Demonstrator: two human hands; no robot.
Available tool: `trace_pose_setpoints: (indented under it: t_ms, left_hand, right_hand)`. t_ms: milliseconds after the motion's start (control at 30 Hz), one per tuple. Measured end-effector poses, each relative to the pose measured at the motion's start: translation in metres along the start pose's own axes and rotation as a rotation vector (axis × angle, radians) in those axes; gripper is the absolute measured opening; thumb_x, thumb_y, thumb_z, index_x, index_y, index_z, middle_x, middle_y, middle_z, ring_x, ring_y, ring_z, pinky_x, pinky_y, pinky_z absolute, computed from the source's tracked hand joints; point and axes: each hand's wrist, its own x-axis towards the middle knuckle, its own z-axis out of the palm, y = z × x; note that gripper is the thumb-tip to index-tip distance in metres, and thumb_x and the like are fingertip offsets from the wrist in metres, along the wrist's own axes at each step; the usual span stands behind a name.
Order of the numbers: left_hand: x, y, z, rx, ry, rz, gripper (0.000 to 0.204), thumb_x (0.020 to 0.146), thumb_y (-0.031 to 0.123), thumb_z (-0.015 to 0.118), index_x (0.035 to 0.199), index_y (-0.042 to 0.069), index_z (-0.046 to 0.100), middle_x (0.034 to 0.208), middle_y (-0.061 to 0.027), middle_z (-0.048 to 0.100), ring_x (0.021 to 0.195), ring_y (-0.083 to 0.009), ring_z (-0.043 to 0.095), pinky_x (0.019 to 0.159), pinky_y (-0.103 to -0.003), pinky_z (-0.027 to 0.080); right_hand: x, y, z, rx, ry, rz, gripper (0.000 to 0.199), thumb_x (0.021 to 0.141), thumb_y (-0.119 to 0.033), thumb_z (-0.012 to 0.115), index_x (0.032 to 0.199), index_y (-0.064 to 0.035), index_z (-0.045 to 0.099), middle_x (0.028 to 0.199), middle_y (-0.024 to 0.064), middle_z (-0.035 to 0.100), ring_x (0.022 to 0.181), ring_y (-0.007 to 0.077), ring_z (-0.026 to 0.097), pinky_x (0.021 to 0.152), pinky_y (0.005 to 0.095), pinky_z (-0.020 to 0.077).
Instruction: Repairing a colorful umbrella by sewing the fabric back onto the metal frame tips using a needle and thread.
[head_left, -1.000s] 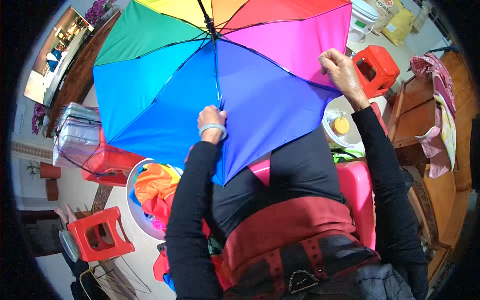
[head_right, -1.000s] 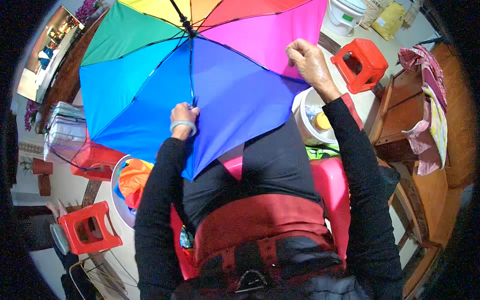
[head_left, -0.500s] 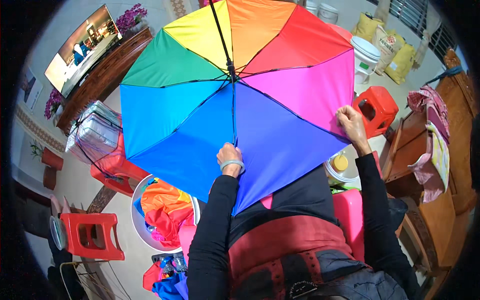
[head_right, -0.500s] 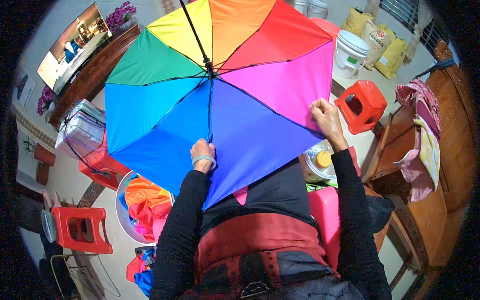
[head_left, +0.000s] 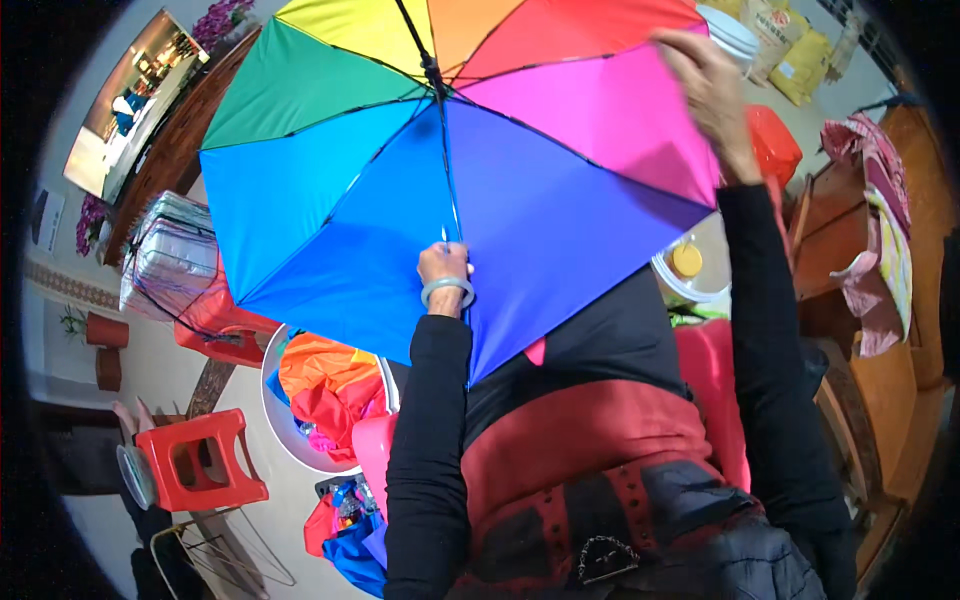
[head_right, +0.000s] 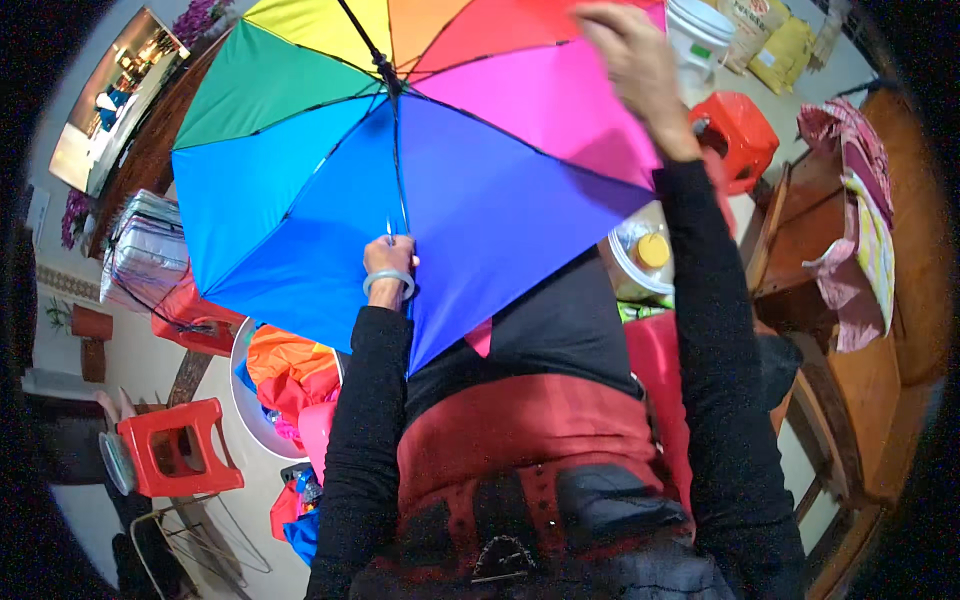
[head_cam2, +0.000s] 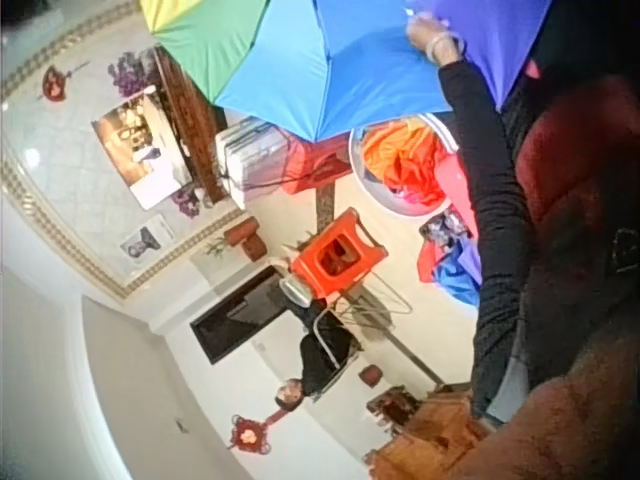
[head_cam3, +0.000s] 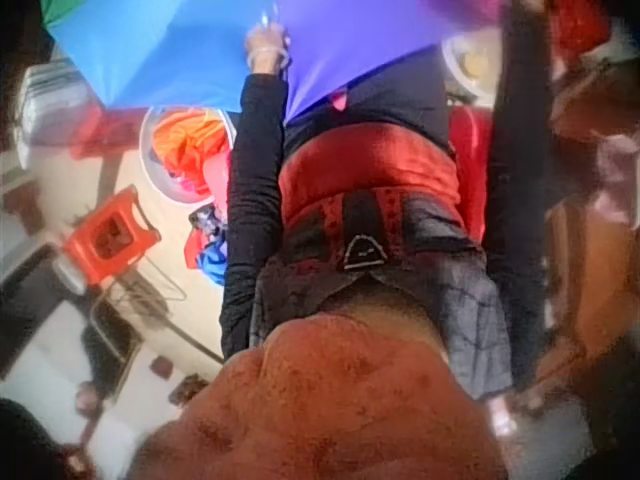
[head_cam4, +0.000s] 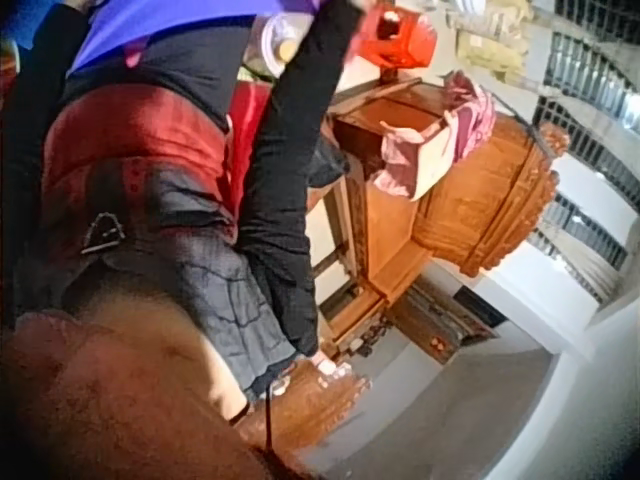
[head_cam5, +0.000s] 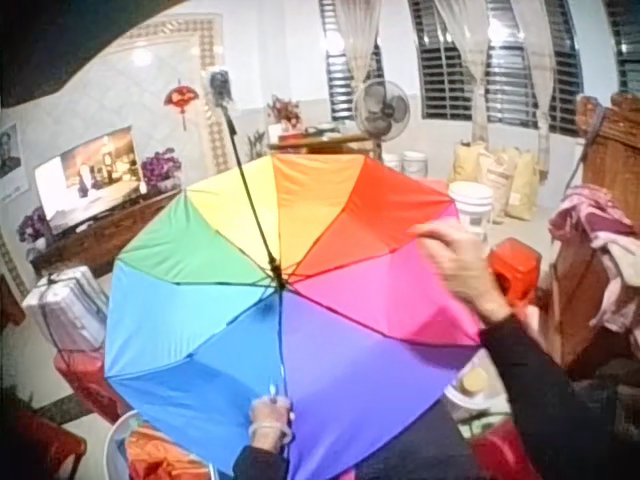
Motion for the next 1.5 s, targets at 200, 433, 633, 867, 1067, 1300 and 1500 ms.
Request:
trace_pose_setpoints:
  t_ms: [200, 433, 633, 867, 1067, 1300, 1500]
  left_hand:
    - [0.006, -0.004, -0.008, -0.310, -0.056, -0.116, 0.019, 0.075, 0.014, 0.056, 0.061, 0.000, 0.056, 0.051, -0.0085, 0.056, 0.040, -0.0122, 0.052, 0.037, -0.026, 0.038]
    - [-0.012, 0.020, -0.017, -0.354, -0.154, -0.189, 0.012, 0.077, 0.011, 0.053, 0.069, 0.002, 0.056, 0.055, -0.0067, 0.056, 0.036, -0.0098, 0.041, 0.033, -0.023, 0.030]
    - [-0.008, 0.015, -0.016, -0.345, -0.193, -0.169, 0.015, 0.078, 0.011, 0.052, 0.067, 0.002, 0.053, 0.052, -0.0074, 0.055, 0.034, -0.0103, 0.042, 0.031, -0.024, 0.030]
    - [-0.006, 0.012, -0.014, -0.456, -0.138, -0.228, 0.014, 0.081, 0.011, 0.051, 0.071, 0.000, 0.052, 0.055, -0.0095, 0.055, 0.033, -0.0114, 0.041, 0.031, -0.023, 0.030]
    - [-0.005, 0.008, -0.016, -0.424, -0.132, -0.235, 0.013, 0.081, 0.010, 0.050, 0.073, 0.000, 0.052, 0.056, -0.0099, 0.055, 0.033, -0.0120, 0.041, 0.031, -0.023, 0.031]
    - [-0.002, 0.009, -0.016, -0.528, -0.171, -0.237, 0.011, 0.080, 0.007, 0.050, 0.075, -0.002, 0.051, 0.056, -0.0111, 0.055, 0.034, -0.0129, 0.042, 0.031, -0.024, 0.031]
    - [-0.004, 0.009, -0.011, -0.653, -0.142, -0.266, 0.012, 0.080, 0.006, 0.051, 0.076, -0.006, 0.051, 0.056, -0.0129, 0.055, 0.035, -0.0144, 0.043, 0.031, -0.024, 0.032]
  right_hand:
    - [-0.053, -0.044, 0.160, 0.186, -0.362, 0.022, 0.013, 0.075, -0.013, 0.055, 0.081, -0.0022, 0.058, 0.075, 0.0150, 0.059, 0.071, 0.0300, 0.057, 0.063, 0.0372, 0.0443]
    - [-0.134, -0.051, 0.221, 0.284, -0.723, 0.379, 0.015, 0.071, -0.017, 0.055, 0.073, -0.0018, 0.057, 0.069, 0.0190, 0.057, 0.070, 0.0347, 0.057, 0.061, 0.0421, 0.0442]
    - [-0.139, -0.057, 0.227, 0.265, -0.702, 0.370, 0.013, 0.070, -0.013, 0.053, 0.072, -0.0004, 0.057, 0.068, 0.0202, 0.056, 0.073, 0.0342, 0.058, 0.062, 0.0416, 0.0443]
    - [-0.150, -0.075, 0.231, 0.072, -0.559, 0.365, 0.014, 0.072, -0.008, 0.048, 0.078, -0.0029, 0.060, 0.078, 0.0192, 0.059, 0.076, 0.0358, 0.058, 0.066, 0.0436, 0.0462]
    - [-0.149, -0.086, 0.222, 0.110, -0.787, 0.355, 0.017, 0.072, -0.008, 0.048, 0.082, -0.0017, 0.060, 0.084, 0.0198, 0.059, 0.080, 0.0352, 0.058, 0.065, 0.0443, 0.0466]
    - [-0.147, -0.087, 0.220, 0.118, -0.934, 0.373, 0.017, 0.071, -0.008, 0.050, 0.082, 0.0003, 0.060, 0.082, 0.0222, 0.059, 0.079, 0.0349, 0.059, 0.065, 0.0443, 0.0464]
    - [-0.158, -0.079, 0.231, 0.218, -0.796, 0.366, 0.015, 0.073, -0.010, 0.048, 0.075, 0.0008, 0.058, 0.076, 0.0237, 0.057, 0.075, 0.0375, 0.057, 0.063, 0.0445, 0.0451]
